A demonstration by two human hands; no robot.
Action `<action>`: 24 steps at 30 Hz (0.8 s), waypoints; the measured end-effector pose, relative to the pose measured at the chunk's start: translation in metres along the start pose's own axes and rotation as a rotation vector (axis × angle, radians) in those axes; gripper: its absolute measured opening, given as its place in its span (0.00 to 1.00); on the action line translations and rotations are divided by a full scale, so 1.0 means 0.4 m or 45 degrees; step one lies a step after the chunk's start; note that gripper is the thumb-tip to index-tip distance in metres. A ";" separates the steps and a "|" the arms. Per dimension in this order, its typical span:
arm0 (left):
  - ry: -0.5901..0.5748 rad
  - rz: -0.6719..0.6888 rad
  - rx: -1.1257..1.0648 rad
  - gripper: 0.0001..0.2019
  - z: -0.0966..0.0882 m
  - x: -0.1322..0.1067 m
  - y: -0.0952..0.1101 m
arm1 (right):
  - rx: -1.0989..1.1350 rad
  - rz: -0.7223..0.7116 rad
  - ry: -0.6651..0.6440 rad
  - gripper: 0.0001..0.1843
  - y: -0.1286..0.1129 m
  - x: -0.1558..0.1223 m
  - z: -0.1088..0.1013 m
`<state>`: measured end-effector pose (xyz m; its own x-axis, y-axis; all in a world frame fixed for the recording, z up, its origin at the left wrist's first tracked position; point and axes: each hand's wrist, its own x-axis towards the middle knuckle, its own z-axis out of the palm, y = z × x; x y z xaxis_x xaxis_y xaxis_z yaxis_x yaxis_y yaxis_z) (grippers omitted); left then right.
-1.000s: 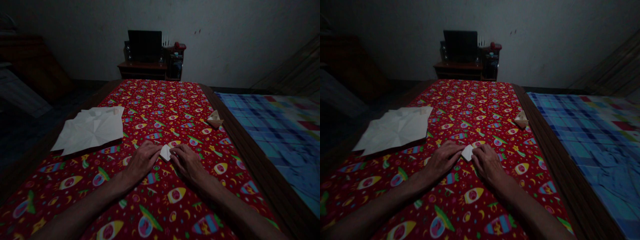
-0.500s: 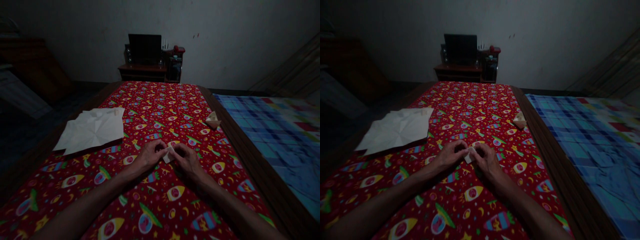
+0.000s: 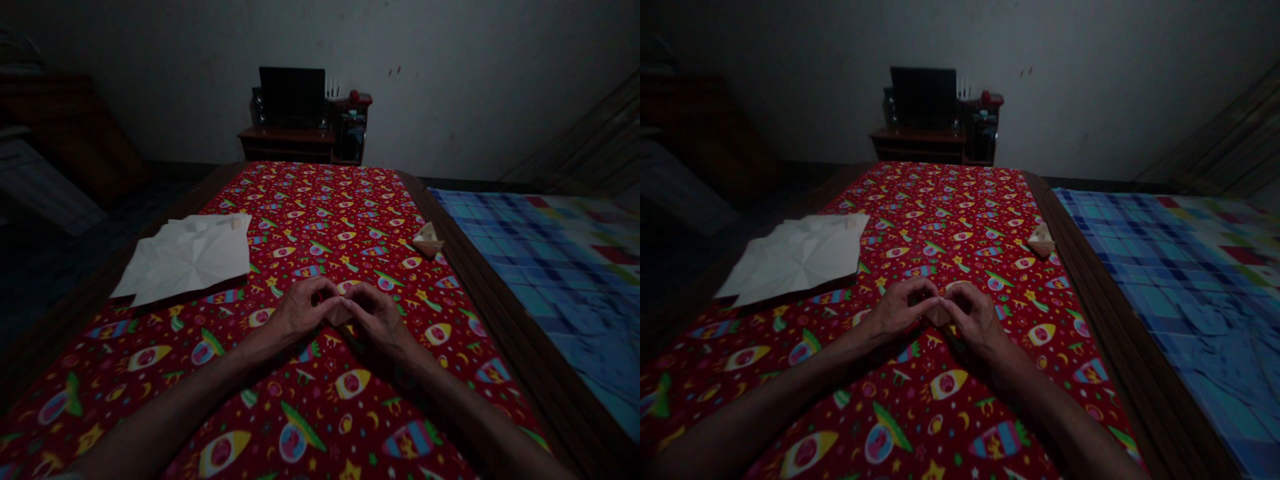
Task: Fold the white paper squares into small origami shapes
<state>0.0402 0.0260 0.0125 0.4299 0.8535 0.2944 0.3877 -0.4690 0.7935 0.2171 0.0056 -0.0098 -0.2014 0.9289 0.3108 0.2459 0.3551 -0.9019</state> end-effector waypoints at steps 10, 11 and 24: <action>-0.008 -0.011 0.019 0.02 -0.009 0.003 0.004 | -0.138 -0.087 -0.085 0.06 -0.006 0.002 -0.017; -0.008 -0.016 0.008 0.02 -0.009 0.003 0.002 | -0.122 -0.077 -0.090 0.06 -0.003 0.002 -0.016; -0.060 0.003 -0.082 0.02 -0.010 -0.002 0.003 | -0.182 -0.146 -0.172 0.06 -0.020 0.002 -0.024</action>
<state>0.0371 0.0255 0.0154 0.4688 0.8404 0.2720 0.3339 -0.4537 0.8262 0.2244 0.0044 0.0004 -0.3587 0.8624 0.3571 0.3440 0.4778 -0.8083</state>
